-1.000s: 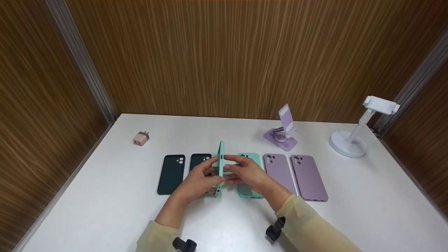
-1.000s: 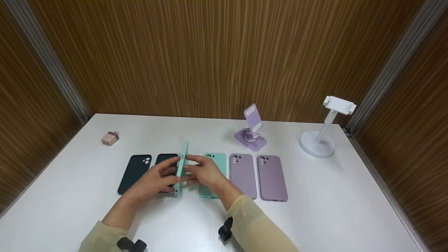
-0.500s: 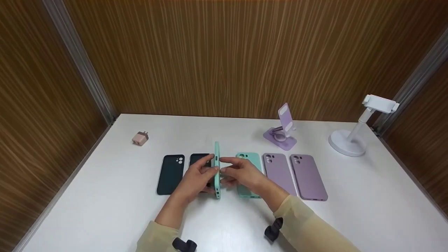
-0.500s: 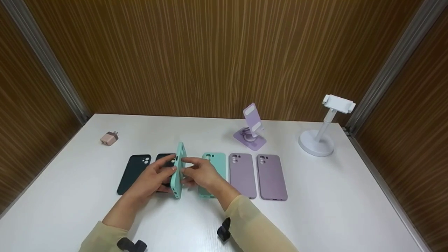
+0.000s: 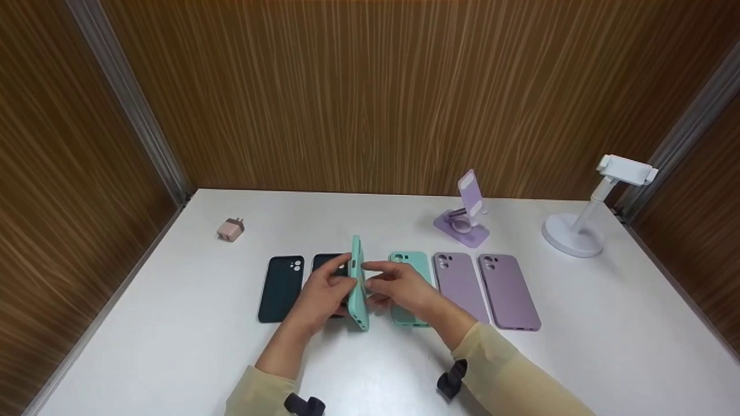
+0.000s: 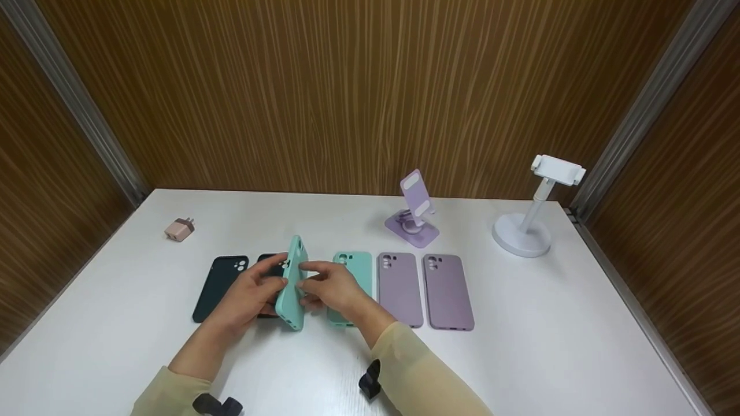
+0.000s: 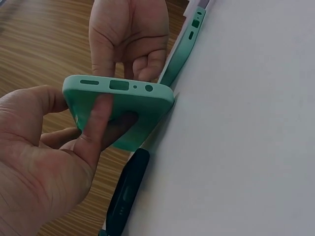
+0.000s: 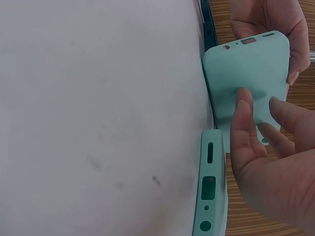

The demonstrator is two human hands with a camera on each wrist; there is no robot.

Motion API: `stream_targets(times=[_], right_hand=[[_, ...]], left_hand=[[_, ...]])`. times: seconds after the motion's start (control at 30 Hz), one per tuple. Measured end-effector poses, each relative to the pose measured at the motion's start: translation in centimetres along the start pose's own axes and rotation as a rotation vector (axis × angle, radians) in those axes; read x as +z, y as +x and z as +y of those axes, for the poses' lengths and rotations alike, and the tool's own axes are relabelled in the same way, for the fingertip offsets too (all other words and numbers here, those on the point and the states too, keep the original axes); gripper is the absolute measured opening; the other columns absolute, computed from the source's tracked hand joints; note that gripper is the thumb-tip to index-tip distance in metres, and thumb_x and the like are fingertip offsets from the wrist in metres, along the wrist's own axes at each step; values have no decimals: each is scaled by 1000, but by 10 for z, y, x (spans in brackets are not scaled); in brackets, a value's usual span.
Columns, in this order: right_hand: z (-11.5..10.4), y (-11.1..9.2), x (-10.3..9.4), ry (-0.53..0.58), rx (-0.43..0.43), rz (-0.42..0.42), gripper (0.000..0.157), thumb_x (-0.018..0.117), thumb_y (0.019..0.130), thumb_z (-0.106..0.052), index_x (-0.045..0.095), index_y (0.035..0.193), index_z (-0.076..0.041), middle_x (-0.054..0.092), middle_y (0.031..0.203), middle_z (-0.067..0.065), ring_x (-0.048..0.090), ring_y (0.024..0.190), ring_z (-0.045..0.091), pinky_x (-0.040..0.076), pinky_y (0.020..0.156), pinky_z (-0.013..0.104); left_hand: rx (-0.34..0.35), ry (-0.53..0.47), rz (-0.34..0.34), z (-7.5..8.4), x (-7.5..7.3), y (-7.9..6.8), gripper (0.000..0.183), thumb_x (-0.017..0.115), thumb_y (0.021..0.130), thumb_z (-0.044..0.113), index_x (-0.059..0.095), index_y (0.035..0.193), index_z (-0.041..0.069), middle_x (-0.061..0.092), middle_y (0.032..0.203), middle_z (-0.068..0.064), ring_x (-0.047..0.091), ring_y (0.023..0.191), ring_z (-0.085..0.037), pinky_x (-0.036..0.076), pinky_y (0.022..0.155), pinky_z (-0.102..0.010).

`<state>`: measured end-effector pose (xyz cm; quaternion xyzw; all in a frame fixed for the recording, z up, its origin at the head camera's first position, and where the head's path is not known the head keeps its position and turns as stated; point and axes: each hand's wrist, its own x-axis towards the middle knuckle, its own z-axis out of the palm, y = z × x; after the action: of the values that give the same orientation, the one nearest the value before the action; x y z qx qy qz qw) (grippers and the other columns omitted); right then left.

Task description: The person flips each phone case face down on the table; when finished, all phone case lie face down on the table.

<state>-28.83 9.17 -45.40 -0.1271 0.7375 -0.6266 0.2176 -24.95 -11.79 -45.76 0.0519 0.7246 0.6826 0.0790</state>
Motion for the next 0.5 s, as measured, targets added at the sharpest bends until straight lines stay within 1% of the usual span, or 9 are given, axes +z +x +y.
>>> stream_targets(times=[0.1,0.2,0.3,0.37,0.5], right_hand=[[0,0,1,-4,6,15,51,71,102,-12,58,151,-4,73,116,14,74,95,23,61,83,36],[0,-1,1,-12,5,36,53,73,99,-9,59,150,-4,71,111,13,69,88,19,59,79,33],[0,0,2,-33,-3,59,55,76,96,-9,60,149,-4,69,110,14,65,84,19,55,74,31],[0,0,2,-53,2,79,56,77,96,-10,61,149,-6,67,111,14,64,84,20,54,73,31],[-1,1,2,-97,23,113,57,79,95,-13,62,149,-9,66,114,14,65,89,21,56,75,32]], left_hand=[[9,-2,2,-1,0,1,64,60,103,12,40,163,9,76,122,-16,75,90,-23,60,67,-34],[18,-2,3,-1,0,2,63,59,102,9,41,163,9,76,121,-15,74,89,-21,59,66,-32],[22,-4,9,-1,0,3,63,57,101,7,42,162,9,77,119,-14,74,88,-21,59,65,-31],[25,-10,14,-1,0,3,63,57,101,5,42,162,9,77,118,-14,74,87,-20,59,65,-31],[32,-33,25,1,0,2,63,56,101,4,41,162,7,76,120,-17,72,85,-19,58,65,-30]])
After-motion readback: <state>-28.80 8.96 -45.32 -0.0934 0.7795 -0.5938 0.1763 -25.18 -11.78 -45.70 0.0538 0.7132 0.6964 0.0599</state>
